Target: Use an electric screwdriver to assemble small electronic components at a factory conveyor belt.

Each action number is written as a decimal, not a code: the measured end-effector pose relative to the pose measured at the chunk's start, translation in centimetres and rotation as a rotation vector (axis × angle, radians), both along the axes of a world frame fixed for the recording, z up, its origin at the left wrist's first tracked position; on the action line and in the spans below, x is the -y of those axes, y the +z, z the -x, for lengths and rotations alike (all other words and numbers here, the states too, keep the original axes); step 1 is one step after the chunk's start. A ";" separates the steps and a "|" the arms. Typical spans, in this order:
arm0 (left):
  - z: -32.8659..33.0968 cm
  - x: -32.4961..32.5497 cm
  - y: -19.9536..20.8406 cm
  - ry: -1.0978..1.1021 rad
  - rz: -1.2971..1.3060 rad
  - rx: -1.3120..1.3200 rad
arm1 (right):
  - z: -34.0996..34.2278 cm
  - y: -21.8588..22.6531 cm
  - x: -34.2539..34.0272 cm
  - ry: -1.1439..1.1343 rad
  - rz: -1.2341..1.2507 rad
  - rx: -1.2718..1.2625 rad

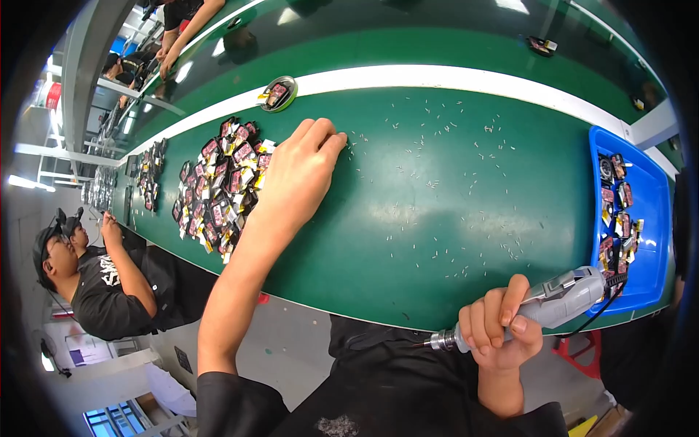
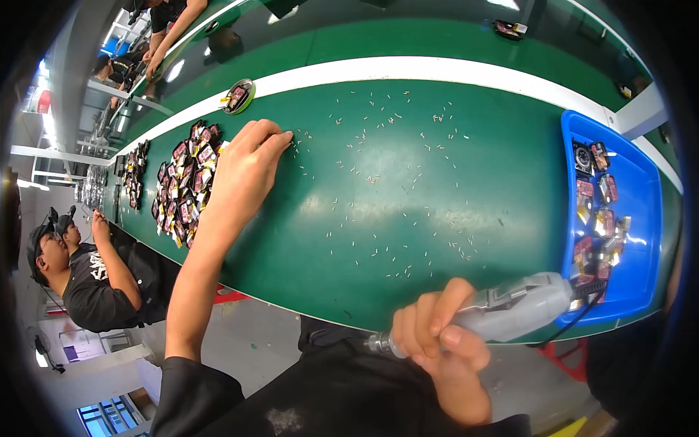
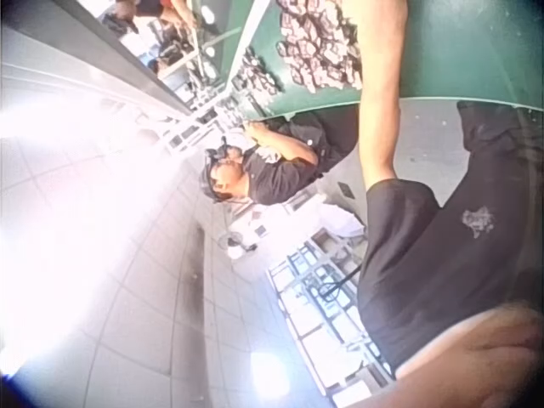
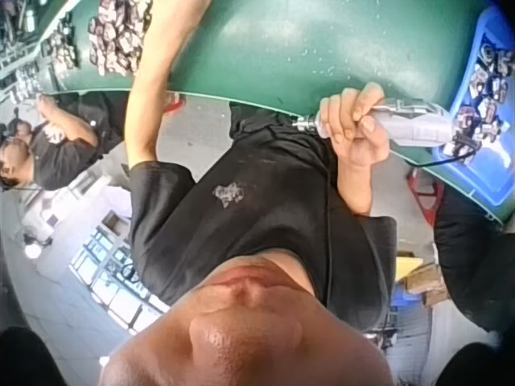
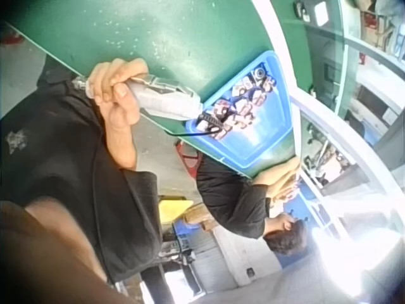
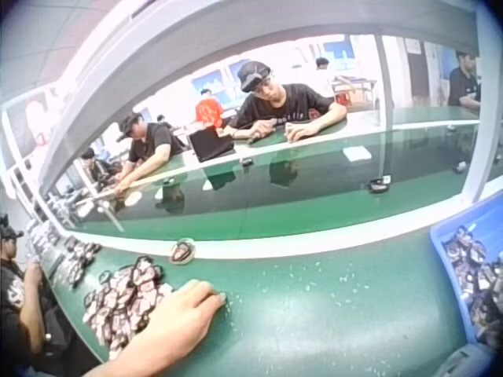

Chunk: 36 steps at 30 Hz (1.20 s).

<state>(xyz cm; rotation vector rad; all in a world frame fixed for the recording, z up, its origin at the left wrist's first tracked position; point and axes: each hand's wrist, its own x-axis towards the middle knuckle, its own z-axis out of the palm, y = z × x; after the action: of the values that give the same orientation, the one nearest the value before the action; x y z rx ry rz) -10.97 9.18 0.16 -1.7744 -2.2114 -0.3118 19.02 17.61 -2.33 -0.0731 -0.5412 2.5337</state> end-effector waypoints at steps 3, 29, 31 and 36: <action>0.2 0.0 -0.1 -0.049 -0.006 -0.059 | 0.0 0.0 0.0 -0.006 0.000 0.008; -12.0 3.8 0.7 0.081 -0.296 0.756 | -0.4 0.4 -0.1 -0.111 -0.007 0.049; -13.5 4.3 0.2 0.069 -0.343 1.023 | -0.3 2.2 -0.6 -0.158 -0.024 0.068; -15.4 4.9 -0.9 0.009 -0.480 1.246 | 0.0 3.4 -1.7 -0.143 -0.081 -0.031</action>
<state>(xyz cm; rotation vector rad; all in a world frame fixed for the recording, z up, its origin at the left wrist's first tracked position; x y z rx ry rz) 4.43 4.32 -0.78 -1.3869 -2.3884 -2.1965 18.99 19.35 1.12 -0.0408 -0.6034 2.3677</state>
